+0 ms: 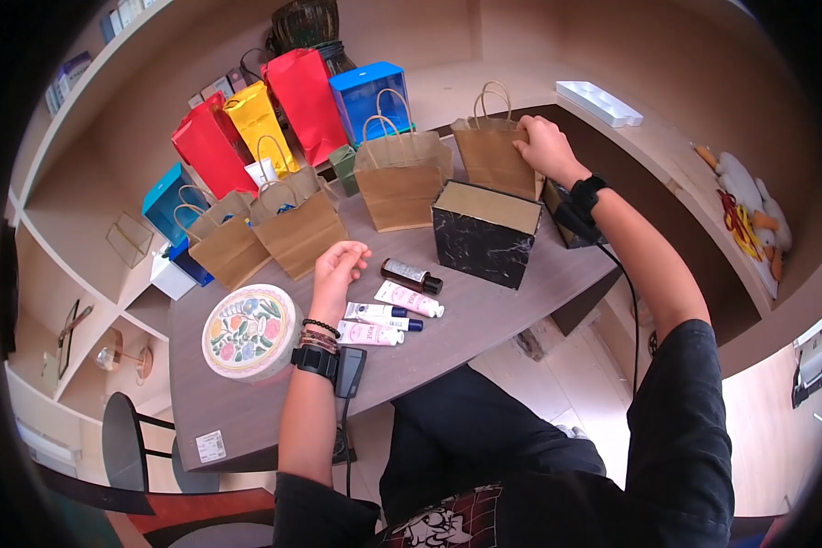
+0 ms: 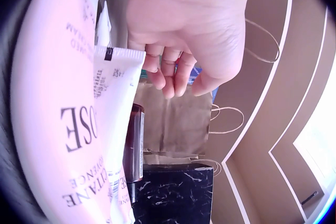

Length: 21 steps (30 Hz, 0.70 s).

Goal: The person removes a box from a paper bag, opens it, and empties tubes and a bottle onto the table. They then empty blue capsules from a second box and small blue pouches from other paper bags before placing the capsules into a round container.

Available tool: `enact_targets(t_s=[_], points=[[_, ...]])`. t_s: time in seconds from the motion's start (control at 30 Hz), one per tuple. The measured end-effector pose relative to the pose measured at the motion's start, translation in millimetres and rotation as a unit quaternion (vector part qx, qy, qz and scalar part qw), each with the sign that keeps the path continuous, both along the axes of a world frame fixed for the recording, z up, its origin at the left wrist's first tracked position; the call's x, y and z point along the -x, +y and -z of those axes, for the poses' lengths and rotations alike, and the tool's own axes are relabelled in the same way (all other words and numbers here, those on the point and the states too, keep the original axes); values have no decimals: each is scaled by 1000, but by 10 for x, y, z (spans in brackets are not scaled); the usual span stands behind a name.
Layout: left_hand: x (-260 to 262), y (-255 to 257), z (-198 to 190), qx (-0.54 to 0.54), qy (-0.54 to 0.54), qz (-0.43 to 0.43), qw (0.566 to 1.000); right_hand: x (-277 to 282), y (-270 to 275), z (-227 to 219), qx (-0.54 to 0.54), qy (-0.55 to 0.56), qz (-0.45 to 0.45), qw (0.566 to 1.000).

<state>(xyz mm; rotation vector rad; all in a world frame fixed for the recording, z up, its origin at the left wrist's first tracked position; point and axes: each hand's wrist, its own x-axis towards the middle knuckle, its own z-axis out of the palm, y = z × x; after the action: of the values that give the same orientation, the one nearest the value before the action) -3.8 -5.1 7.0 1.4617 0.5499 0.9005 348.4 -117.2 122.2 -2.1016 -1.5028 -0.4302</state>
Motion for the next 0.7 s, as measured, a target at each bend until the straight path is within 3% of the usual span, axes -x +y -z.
enact_targets(t_s=[0.53, 0.7], points=[[3, -23, -5, -9, 35, -17, 999, -57, -159, 64, 34, 90, -8, 995], [-2, -25, 15, -33, 31, -16, 999, -73, -266, 84, -23, 84, -13, 996]])
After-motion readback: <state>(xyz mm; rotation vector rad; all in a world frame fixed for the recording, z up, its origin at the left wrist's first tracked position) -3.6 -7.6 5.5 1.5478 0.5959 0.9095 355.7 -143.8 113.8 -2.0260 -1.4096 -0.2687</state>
